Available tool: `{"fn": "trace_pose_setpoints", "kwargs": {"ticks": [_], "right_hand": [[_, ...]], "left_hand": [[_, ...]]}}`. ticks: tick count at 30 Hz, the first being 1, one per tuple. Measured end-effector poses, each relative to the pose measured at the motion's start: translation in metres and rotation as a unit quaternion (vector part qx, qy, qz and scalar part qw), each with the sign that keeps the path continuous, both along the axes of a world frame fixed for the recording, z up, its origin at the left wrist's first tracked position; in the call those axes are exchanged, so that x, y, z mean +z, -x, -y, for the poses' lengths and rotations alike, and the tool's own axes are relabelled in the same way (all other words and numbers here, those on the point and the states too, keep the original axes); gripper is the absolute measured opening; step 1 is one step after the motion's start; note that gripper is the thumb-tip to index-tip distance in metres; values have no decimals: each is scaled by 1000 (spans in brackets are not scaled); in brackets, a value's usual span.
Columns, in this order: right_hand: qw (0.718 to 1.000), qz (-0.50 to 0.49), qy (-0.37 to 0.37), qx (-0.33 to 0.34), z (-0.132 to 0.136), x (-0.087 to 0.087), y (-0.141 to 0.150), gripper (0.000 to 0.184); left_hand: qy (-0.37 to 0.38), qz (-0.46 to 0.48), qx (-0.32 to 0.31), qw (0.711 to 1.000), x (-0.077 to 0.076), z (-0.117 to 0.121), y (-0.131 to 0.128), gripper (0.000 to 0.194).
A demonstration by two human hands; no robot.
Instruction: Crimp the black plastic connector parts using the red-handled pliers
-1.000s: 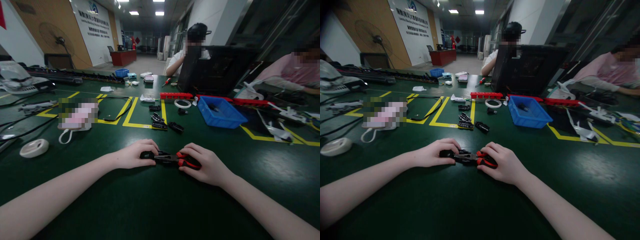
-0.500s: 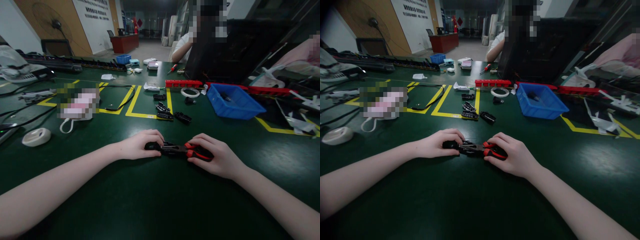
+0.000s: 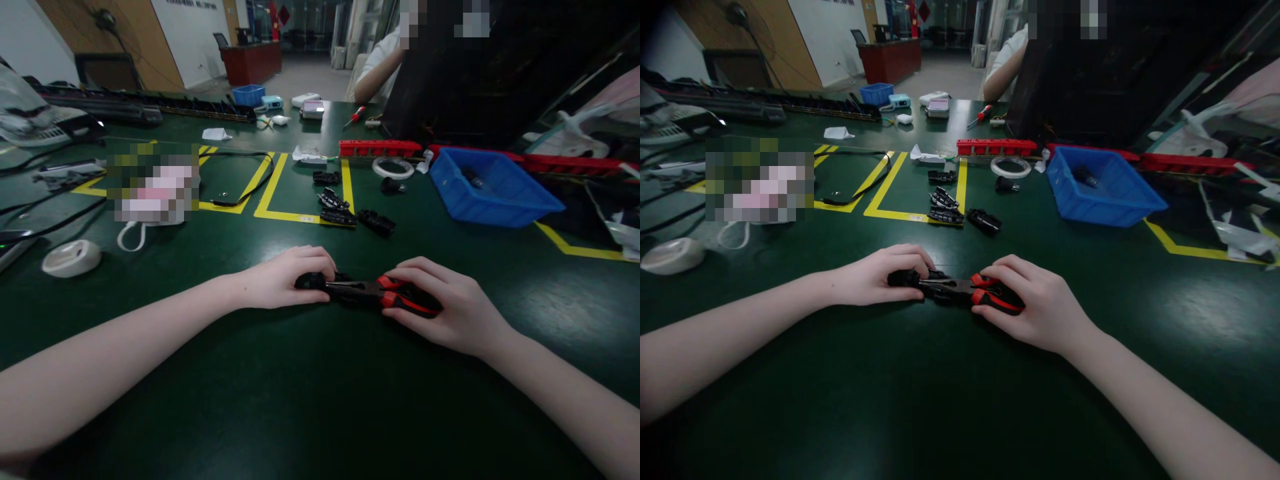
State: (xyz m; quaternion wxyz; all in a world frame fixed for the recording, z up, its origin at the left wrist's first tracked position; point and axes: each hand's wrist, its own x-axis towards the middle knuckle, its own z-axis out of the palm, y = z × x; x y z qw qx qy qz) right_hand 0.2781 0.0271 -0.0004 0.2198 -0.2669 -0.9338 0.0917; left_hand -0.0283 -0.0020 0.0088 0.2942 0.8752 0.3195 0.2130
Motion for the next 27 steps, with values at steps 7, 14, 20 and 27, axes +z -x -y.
{"fn": "trace_pose_setpoints", "kwargs": {"ticks": [7, 14, 20, 27], "right_hand": [[998, 5, -66, -7, 2, 4, 3, 35], [998, -5, -56, 7, -2, 0, 0, 34], [999, -2, -50, 0, -3, -2, -1, 35], [999, -8, -52, 14, -1, 3, 4, 32]], "left_hand": [[8, 3, 4, 1000, 1, 0, 0, 12], [3, -3, -8, 1000, 3, 2, 2, 22], [21, 17, -2, 1000, 1, 1, 4, 23], [25, 17, 0, 1000, 1, -1, 3, 16]]}}
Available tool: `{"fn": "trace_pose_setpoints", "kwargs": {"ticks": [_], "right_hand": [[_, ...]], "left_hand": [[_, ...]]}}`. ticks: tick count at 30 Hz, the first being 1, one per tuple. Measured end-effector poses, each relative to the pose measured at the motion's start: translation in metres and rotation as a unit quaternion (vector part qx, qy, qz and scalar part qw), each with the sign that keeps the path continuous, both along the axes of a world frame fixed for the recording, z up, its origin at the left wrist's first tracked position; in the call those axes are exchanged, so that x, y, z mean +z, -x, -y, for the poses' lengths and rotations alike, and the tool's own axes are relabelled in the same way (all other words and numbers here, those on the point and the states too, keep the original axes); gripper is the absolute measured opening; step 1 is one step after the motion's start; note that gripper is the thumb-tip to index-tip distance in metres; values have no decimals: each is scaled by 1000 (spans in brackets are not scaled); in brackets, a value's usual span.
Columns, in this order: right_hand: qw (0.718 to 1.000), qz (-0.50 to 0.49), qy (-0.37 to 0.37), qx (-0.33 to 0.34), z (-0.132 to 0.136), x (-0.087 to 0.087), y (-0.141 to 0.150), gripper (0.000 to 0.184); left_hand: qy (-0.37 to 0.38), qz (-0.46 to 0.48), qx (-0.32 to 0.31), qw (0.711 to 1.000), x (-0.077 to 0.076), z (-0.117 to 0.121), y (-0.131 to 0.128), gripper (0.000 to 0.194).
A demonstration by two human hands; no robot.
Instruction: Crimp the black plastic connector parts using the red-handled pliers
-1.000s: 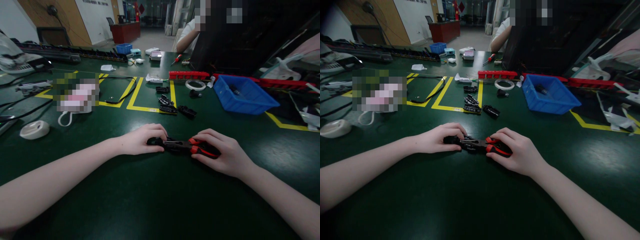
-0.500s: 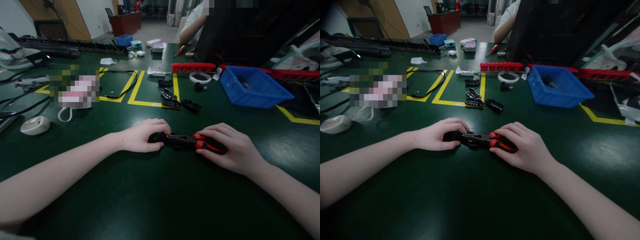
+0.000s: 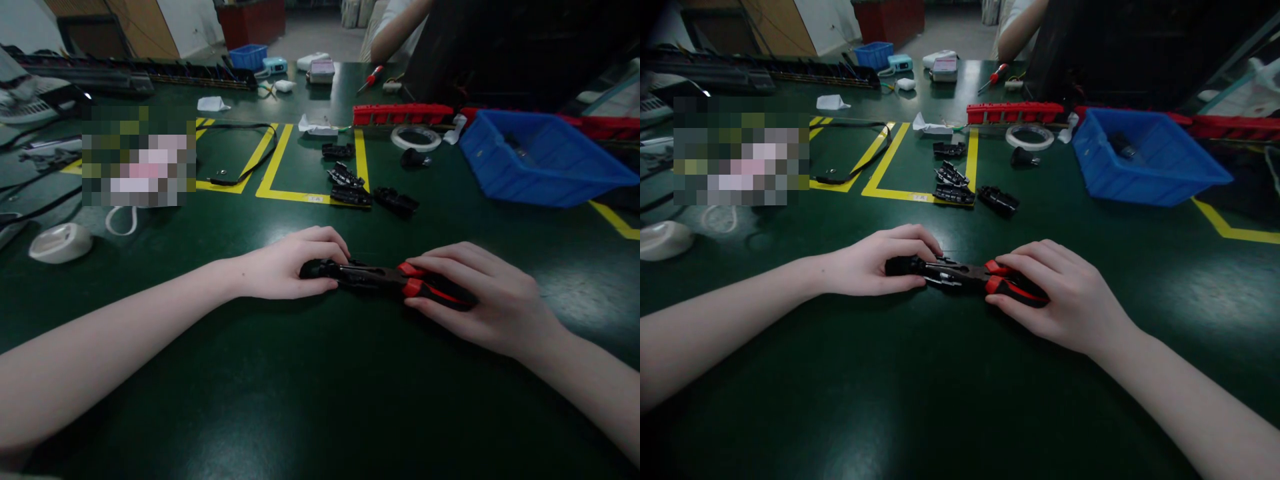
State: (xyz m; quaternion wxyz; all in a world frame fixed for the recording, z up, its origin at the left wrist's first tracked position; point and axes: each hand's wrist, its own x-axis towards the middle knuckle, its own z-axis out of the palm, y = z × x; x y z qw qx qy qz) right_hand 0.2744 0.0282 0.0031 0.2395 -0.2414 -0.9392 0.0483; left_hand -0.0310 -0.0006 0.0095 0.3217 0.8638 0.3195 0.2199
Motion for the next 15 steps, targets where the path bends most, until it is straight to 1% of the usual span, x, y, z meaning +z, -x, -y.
{"fn": "trace_pose_setpoints", "kwargs": {"ticks": [10, 12, 15], "right_hand": [[1000, 3, -3, 3, 2, -2, 2, 33], [1000, 5, -16, 1, 1, -1, 1, 34], [998, 12, -54, -4, -1, 0, -3, 40]], "left_hand": [[-4, 1, 14, 1000, 0, 1, -1, 14], [-7, 1, 13, 1000, 0, 1, -1, 14], [-10, -7, 13, 1000, 0, 1, -1, 13]]}}
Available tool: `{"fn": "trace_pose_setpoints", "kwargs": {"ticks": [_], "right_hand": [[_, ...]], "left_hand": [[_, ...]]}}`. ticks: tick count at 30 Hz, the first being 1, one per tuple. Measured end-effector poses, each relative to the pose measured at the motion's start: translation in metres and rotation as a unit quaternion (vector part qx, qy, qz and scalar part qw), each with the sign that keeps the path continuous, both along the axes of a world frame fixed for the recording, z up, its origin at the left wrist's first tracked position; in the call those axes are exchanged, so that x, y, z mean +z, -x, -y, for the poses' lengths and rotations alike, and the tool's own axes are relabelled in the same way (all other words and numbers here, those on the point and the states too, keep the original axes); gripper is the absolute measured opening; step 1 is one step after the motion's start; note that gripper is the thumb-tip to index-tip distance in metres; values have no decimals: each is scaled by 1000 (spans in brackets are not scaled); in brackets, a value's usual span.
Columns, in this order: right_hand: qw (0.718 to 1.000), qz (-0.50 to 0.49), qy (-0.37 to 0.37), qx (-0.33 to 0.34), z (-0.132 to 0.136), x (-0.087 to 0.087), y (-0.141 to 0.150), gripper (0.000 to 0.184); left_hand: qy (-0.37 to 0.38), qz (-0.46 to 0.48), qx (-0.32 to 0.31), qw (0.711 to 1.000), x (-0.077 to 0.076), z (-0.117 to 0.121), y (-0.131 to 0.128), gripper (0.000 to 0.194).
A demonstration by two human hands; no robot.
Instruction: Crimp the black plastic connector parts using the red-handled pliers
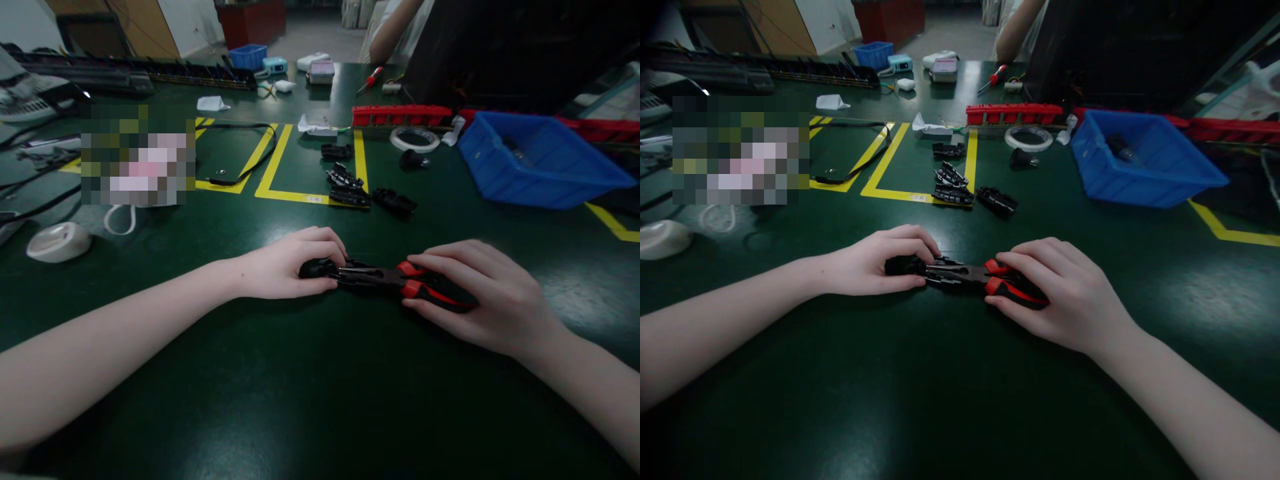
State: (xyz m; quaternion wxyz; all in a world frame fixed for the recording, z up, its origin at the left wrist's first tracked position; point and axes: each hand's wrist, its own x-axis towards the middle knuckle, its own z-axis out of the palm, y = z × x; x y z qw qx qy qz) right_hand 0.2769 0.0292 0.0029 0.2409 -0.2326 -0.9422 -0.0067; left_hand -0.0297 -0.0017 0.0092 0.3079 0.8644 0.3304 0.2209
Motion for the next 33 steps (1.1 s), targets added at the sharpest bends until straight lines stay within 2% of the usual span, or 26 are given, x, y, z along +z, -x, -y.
{"fn": "trace_pose_setpoints", "kwargs": {"ticks": [5, 9, 14, 17, 22, 26, 29, 33], "right_hand": [[999, 6, -24, -39, -6, 2, -9, 48], [997, -8, -7, -71, -12, -2, -13, 45], [996, 34, 28, -78, -21, -8, -14, 43], [996, 44, 10, -78, -16, -1, -10, 50], [998, 14, -49, -26, 11, 20, 23, 32], [998, 18, -49, 44, 22, 21, 63, 19], [998, 27, -31, 43, 19, 15, 82, 15], [999, 32, -32, -1, 20, 8, 86, 14]], "left_hand": [[-17, -7, -3, 1000, 0, 1, 0, 11], [-42, -35, -11, 998, -1, 2, 0, 11], [-64, -48, -14, 997, -1, 3, 0, 10], [-62, -42, -3, 997, -1, 4, -2, 12], [-34, -39, 42, 998, 0, 6, -5, 27], [-21, -29, 74, 997, 1, 8, -6, 38], [-17, -18, 85, 996, 0, 10, -7, 41], [-20, -13, 92, 995, -2, 10, -5, 43]]}}
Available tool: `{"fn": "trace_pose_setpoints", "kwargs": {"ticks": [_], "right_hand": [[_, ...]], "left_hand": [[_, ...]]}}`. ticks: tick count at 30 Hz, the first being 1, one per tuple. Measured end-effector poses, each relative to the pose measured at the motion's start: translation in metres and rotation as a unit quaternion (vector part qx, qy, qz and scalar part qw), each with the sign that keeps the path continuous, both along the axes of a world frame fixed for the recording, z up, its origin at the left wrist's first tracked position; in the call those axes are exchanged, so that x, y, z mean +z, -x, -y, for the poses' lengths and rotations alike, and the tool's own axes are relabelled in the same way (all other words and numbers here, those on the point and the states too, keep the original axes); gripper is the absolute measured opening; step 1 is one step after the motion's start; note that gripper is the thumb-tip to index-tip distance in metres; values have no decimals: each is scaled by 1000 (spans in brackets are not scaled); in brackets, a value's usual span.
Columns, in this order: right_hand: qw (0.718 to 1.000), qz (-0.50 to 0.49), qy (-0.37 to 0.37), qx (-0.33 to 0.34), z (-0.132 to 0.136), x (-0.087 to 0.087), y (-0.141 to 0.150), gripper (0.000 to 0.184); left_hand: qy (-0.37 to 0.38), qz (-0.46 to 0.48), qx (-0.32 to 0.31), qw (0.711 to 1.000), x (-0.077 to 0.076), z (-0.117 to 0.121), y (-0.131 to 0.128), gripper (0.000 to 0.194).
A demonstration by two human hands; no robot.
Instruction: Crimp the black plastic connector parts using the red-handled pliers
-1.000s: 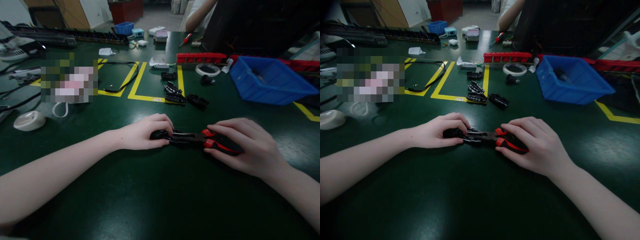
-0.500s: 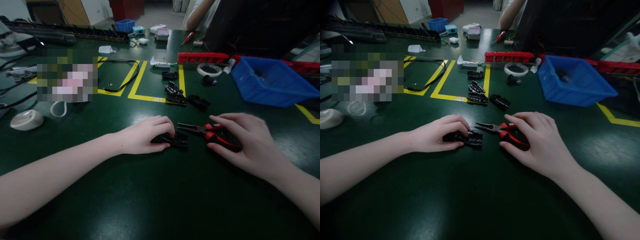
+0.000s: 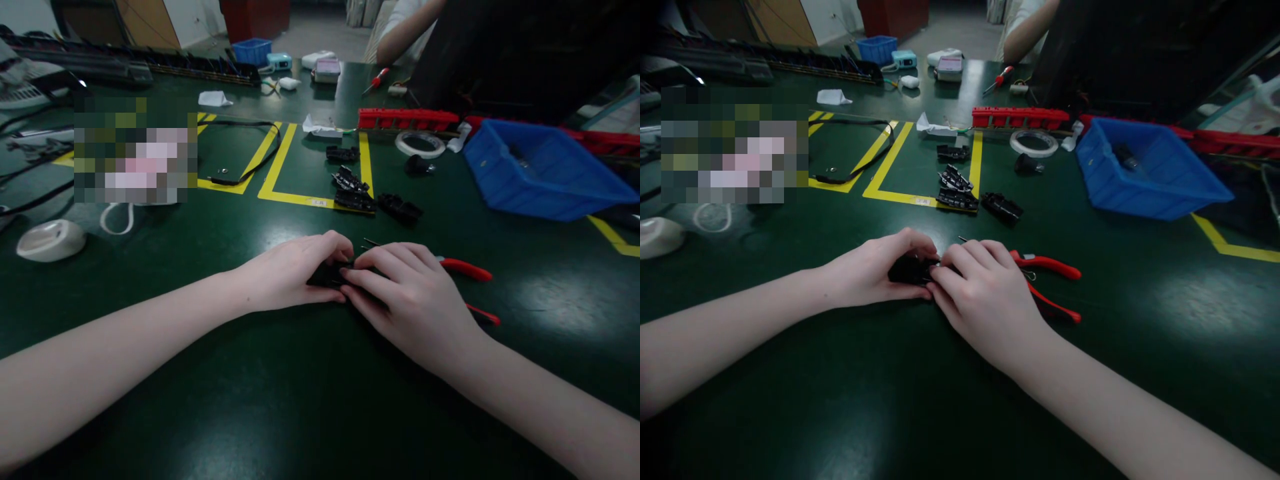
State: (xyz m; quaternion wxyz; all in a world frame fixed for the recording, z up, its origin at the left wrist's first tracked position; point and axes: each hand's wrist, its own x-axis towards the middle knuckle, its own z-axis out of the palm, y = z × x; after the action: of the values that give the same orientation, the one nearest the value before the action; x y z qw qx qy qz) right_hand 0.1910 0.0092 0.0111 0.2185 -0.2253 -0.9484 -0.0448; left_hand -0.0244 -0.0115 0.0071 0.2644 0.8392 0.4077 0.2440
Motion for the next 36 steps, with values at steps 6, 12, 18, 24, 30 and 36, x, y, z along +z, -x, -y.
{"fn": "trace_pose_setpoints", "kwargs": {"ticks": [6, 12, 18, 24, 30, 36], "right_hand": [[999, -12, -34, -3, 7, -6, -4, 11], [999, -41, -10, 3, 6, -5, -5, 10], [990, -100, 90, 41, 1, -1, -7, 9], [997, -43, 51, 50, -10, 0, -11, 11], [998, 8, -5, 62, -10, 4, -10, 15], [998, 38, 17, 38, -9, 9, -10, 20]], "left_hand": [[-23, -34, -3, 999, 0, -2, 1, 39], [-34, -60, -10, 998, 3, -2, 0, 34], [-42, -51, -40, 997, 3, -2, 0, 28], [-42, -39, -56, 997, 2, -4, 2, 28], [-29, -11, -65, 997, 0, -7, 3, 19], [39, 17, -44, 998, 1, -10, 6, 39]]}}
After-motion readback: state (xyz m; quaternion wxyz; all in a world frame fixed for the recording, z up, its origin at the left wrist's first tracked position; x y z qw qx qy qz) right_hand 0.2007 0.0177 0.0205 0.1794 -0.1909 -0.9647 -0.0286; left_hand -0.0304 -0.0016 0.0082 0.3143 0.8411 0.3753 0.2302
